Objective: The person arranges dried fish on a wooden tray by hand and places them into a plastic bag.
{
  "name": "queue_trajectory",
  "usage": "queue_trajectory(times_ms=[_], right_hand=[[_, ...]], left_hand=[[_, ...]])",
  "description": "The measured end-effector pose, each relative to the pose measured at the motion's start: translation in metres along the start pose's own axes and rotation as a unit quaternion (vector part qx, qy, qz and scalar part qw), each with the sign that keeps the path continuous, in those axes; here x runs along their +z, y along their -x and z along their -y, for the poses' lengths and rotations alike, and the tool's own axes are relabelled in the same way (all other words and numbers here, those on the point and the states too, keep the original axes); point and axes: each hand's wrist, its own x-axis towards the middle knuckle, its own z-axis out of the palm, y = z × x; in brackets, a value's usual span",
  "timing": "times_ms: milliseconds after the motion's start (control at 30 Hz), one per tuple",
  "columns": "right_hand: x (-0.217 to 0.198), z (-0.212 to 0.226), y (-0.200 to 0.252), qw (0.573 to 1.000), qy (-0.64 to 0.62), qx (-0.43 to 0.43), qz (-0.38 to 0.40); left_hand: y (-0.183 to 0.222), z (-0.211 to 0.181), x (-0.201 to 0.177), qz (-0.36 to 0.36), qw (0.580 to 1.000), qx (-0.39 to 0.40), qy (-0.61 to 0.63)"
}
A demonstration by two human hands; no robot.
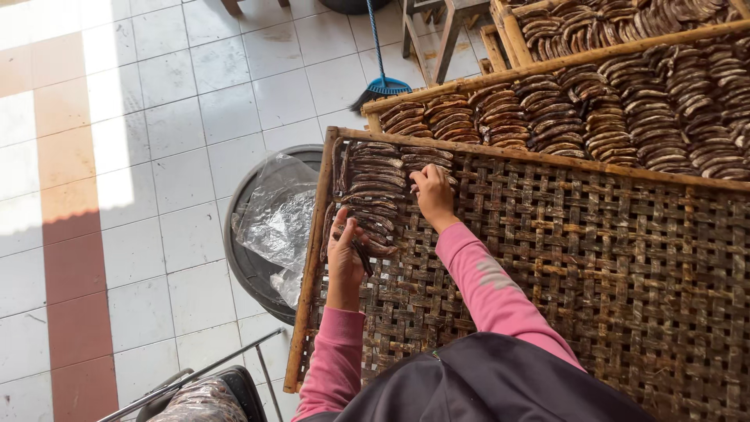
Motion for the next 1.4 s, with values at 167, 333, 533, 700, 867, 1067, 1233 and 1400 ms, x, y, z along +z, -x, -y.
queue_trajectory(times_ms=[167, 333, 533, 700, 867, 1067, 1233, 1400], right_hand=[[-0.009, -0.011, 0.022, 0.998, 0.025, -0.053, 0.034], [-0.072, -0.019, 0.080, 0.957, -0.252, 0.136, -0.042], [-0.177, -0.045, 0.167, 0.618, -0.694, 0.323, -0.180], [-0.207, -0.059, 0.205, 0.520, -0.717, 0.387, -0.257], [-0.195, -0.066, 0.198, 0.586, -0.718, 0.320, -0.195], [-0.154, -0.031, 0.122, 0.804, -0.489, 0.330, -0.065], [-0.091, -0.002, 0.026, 0.960, -0.260, 0.105, -0.019], [-0.020, 0.009, -0.031, 0.994, -0.068, 0.057, 0.069]], left_hand=[[0.000, 0.000, 0.034, 0.041, 0.989, 0.055, -0.132], [-0.022, 0.016, 0.094, 0.167, 0.790, 0.337, -0.484], [-0.074, 0.091, 0.127, 0.317, 0.543, 0.392, -0.672], [-0.109, 0.130, 0.131, 0.361, 0.424, 0.357, -0.750], [-0.089, 0.107, 0.138, 0.286, 0.679, 0.353, -0.576], [-0.014, 0.021, 0.098, 0.280, 0.944, 0.139, 0.106], [0.012, -0.023, 0.043, 0.204, 0.945, 0.136, 0.216], [0.024, -0.031, 0.005, -0.008, 0.987, 0.057, 0.153]])
